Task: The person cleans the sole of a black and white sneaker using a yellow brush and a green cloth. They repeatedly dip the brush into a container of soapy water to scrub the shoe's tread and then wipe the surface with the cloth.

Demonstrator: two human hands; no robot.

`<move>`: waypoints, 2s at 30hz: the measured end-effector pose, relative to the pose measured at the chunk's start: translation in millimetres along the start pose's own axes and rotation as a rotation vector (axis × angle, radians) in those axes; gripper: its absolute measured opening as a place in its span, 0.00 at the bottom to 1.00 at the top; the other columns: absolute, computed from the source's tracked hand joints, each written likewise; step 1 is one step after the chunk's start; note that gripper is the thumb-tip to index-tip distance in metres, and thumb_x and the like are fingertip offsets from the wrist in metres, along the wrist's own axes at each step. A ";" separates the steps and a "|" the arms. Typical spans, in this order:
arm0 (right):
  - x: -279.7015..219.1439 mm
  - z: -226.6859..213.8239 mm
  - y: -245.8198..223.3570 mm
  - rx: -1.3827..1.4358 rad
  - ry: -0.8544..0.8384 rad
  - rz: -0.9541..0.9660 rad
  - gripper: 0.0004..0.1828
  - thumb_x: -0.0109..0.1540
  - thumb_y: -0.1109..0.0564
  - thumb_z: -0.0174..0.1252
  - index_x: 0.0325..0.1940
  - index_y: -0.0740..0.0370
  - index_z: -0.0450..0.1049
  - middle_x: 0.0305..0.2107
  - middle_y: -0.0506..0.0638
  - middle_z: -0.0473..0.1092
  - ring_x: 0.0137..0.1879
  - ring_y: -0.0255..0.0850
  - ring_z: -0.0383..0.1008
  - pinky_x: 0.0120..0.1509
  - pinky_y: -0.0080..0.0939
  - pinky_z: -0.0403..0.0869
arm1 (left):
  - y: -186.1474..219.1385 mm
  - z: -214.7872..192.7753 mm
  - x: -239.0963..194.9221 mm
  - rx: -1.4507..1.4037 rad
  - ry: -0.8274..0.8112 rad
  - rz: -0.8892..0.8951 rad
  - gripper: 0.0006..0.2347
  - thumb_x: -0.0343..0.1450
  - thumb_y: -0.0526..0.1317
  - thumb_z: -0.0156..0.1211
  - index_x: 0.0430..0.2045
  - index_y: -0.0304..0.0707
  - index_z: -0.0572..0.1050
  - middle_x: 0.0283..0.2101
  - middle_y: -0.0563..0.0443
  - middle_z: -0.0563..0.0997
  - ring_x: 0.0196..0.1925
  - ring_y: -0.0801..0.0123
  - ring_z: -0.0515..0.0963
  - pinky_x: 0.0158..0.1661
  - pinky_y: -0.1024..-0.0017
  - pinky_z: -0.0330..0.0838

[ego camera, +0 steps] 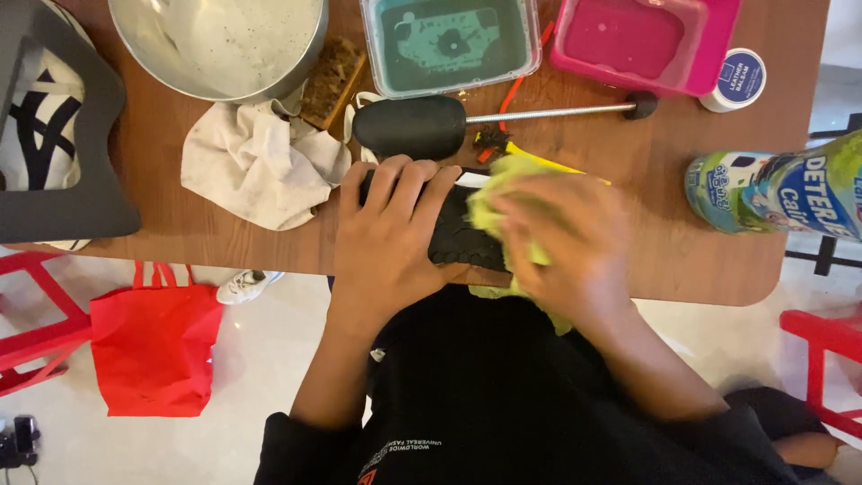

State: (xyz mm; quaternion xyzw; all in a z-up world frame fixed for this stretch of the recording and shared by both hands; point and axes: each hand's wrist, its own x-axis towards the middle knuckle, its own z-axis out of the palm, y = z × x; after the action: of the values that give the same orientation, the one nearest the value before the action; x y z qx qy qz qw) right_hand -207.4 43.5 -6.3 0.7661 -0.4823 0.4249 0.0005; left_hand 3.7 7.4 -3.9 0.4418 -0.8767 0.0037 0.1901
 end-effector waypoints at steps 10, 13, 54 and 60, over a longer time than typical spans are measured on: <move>-13.9 -9.3 -6.8 -0.049 -0.273 -0.191 0.10 0.61 0.61 0.67 0.45 0.49 0.83 0.47 0.41 0.76 0.46 0.45 0.74 0.44 0.45 0.68 | -0.9 0.3 2.0 -0.012 0.031 0.013 0.24 0.70 0.57 0.52 0.51 0.39 0.76 0.48 0.51 0.75 0.51 0.56 0.74 0.54 0.55 0.63; -27.6 -11.6 7.0 -0.006 -0.124 -0.207 0.09 0.58 0.61 0.68 0.41 0.53 0.83 0.44 0.44 0.76 0.42 0.45 0.74 0.43 0.45 0.68 | -0.2 -0.2 3.2 -0.027 0.032 0.001 0.31 0.70 0.68 0.50 0.50 0.38 0.75 0.48 0.51 0.75 0.52 0.56 0.74 0.54 0.53 0.63; -2.1 -6.2 -0.1 -0.041 -0.323 -0.101 0.09 0.61 0.63 0.70 0.40 0.51 0.80 0.40 0.46 0.70 0.41 0.46 0.69 0.44 0.46 0.61 | -0.7 1.9 0.4 -0.002 0.042 -0.009 0.37 0.69 0.74 0.42 0.51 0.38 0.77 0.48 0.51 0.75 0.53 0.58 0.74 0.55 0.52 0.64; 2.9 13.6 -10.9 -0.097 -0.137 -0.028 0.10 0.63 0.60 0.74 0.33 0.51 0.78 0.36 0.46 0.70 0.36 0.44 0.68 0.41 0.44 0.58 | -0.1 -0.1 2.0 0.002 0.046 0.002 0.32 0.73 0.68 0.41 0.51 0.38 0.76 0.49 0.51 0.74 0.52 0.58 0.73 0.55 0.55 0.62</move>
State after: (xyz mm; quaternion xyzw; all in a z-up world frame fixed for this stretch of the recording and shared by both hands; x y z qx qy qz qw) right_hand -190.0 41.6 -8.7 0.7990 -0.4904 0.3478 0.0104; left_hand 2.7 5.9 -3.2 0.4407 -0.8727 0.0147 0.2098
